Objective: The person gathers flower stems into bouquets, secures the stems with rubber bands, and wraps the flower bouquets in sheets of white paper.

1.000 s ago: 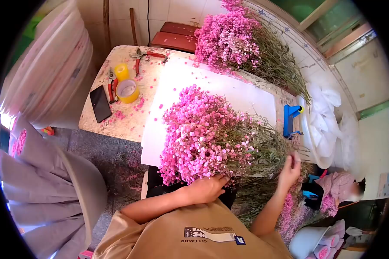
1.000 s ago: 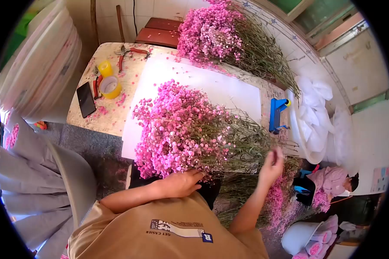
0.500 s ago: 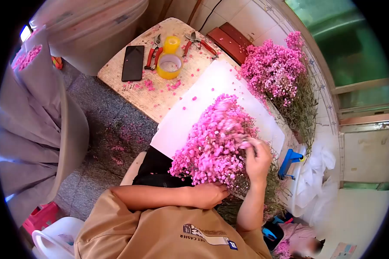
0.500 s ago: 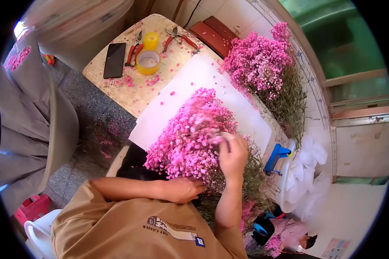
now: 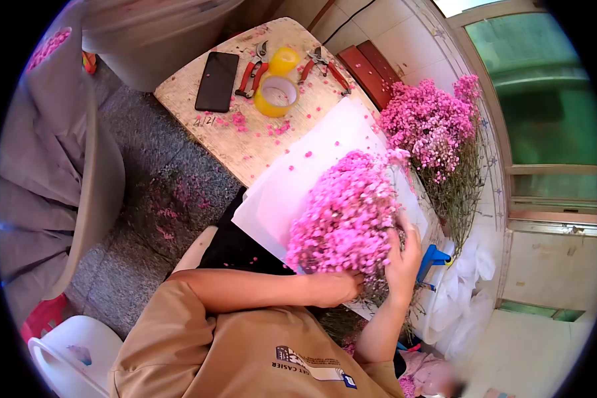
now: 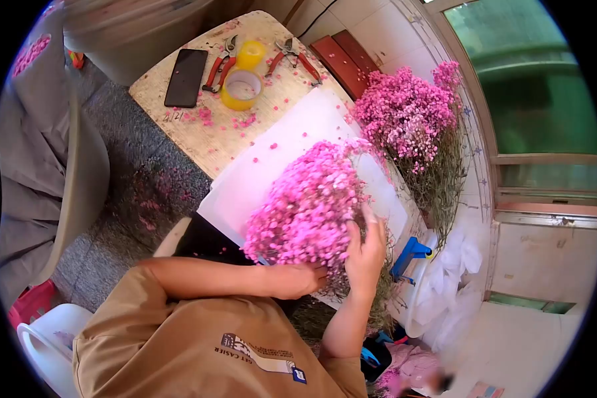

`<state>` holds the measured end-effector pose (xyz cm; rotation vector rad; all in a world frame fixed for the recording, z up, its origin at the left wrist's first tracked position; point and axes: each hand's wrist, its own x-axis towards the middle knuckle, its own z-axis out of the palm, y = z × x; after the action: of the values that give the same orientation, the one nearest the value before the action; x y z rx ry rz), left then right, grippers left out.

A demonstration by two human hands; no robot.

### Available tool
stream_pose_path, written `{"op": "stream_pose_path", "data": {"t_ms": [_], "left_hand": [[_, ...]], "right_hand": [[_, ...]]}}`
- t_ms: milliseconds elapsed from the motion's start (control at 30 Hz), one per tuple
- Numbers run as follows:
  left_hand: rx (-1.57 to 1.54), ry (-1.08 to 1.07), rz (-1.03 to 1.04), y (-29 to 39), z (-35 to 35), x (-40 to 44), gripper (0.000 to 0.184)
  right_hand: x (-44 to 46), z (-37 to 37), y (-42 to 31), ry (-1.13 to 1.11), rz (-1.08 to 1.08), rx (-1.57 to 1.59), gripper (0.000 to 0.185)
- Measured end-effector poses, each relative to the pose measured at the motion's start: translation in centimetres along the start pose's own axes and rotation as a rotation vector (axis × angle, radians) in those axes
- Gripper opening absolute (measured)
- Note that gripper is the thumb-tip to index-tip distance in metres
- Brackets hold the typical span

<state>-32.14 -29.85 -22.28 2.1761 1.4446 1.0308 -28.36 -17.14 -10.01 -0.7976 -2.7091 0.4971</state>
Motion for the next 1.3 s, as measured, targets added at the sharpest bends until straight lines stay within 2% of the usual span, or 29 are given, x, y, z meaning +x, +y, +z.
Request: {"op": "stream_pose_path", "data": {"t_ms": [33,100,133,167,233,267,300,367,400,467,500,567,600,667,767,800,833,900,933,1000,1100,1167,1233,1300], "left_hand": [[-0.005,0.008,-0.002,-0.3,0.3,0.7,0.03],[0.072,0.185,-0.027,-1.0,1.4,1.7,0.029],[0.052,0.104,-0.119,-0.7,0.8,1.8,0.027],[0.042,0.11,-0.118,-0.6,0.3,1.6,0.027],[-0.041,0.066,0.086,-0.4,-2.1,0.3,0.025],[-0.096,-0.021,0.106,-0.1,-1.9,-0.3,0.02],[-0.321,-0.111,0.067,0.0,-1.7,-1.3,0.019],[-0.547,-0.323,-0.047,-0.2,-3.8,-3.5,0.028],[-0.549,-0.318,-0.049,-0.9,-3.8,-4.5,0.028],[-0.925,-0.189,-0.423,-2.8,-2.9,-5.8,0.049],[-1.051,-0.02,-0.538,-4.0,-0.5,-5.6,0.068],[-1.256,0.223,-0.622,-5.5,-1.1,-4.4,0.073],[-1.261,0.233,-0.623,-5.7,-2.3,-3.7,0.073],[-1.18,0.383,-0.562,-5.4,-4.8,-2.4,0.073],[-1.117,0.377,-0.575,-5.6,-3.1,0.1,0.078],[-1.064,0.354,-0.534,-3.6,-7.3,-1.4,0.068],[-0.989,0.306,-0.527,-2.8,-7.7,-1.7,0.058],[-0.952,0.573,-0.424,-1.7,-5.3,-1.8,0.054],[-0.956,0.557,-0.419,-2.2,-4.8,-1.9,0.054],[-0.976,0.298,-0.632,-3.9,-4.9,-2.0,0.052],[-0.865,0.264,-0.695,-4.1,-5.9,-2.1,0.051],[-0.844,0.345,-0.658,-3.8,-5.0,-1.8,0.051],[-0.866,0.376,-0.642,-3.2,-6.1,-1.7,0.048],[-0.905,0.386,-0.606,-3.4,-5.5,-1.2,0.044]], "right_hand": [[-0.2,-0.2,-0.3,0.027,0.006,0.029,0.048],[-0.3,1.0,0.6,-0.015,-0.138,-0.051,0.058],[-0.1,2.2,0.8,-0.039,-0.132,-0.061,0.062],[0.3,3.8,1.9,0.01,-0.166,-0.177,0.056],[1.8,6.1,4.7,0.083,-0.183,-0.227,0.044],[2.6,6.7,6.1,0.079,-0.182,-0.23,0.044],[3.7,6.8,7.8,0.059,-0.141,-0.237,0.04],[6.0,5.9,9.7,0.033,-0.104,-0.241,0.035],[7.1,5.2,10.4,0.011,-0.091,-0.249,0.035],[9.2,4.7,11.7,-0.015,-0.084,-0.26,0.035],[10.1,5.1,12.4,0.065,-0.132,-0.228,0.037],[11.5,5.8,13.5,0.17,-0.2,-0.175,0.04],[11.6,6.1,13.5,0.16,-0.206,-0.152,0.04],[11.5,5.8,12.7,0.04,-0.134,-0.098,0.041],[10.0,3.7,10.0,-0.113,-0.021,-0.06,0.042],[8.8,2.7,8.3,-0.152,0.024,-0.016,0.042],[7.8,1.9,7.2,-0.181,0.051,0.024,0.042],[7.3,1.4,6.4,-0.224,0.065,0.08,0.043],[7.7,1.8,7.1,-0.235,0.062,0.101,0.043],[8.7,2.7,8.6,-0.262,0.04,0.19,0.044],[9.6,2.2,9.8,-0.301,0.038,0.357,0.045],[9.2,0.0,8.6,-0.186,0.124,0.37,0.046],[6.6,-2.9,4.6,0.063,0.269,0.315,0.051],[2.7,-4.1,1.1,0.209,0.162,0.327,0.06]]}}
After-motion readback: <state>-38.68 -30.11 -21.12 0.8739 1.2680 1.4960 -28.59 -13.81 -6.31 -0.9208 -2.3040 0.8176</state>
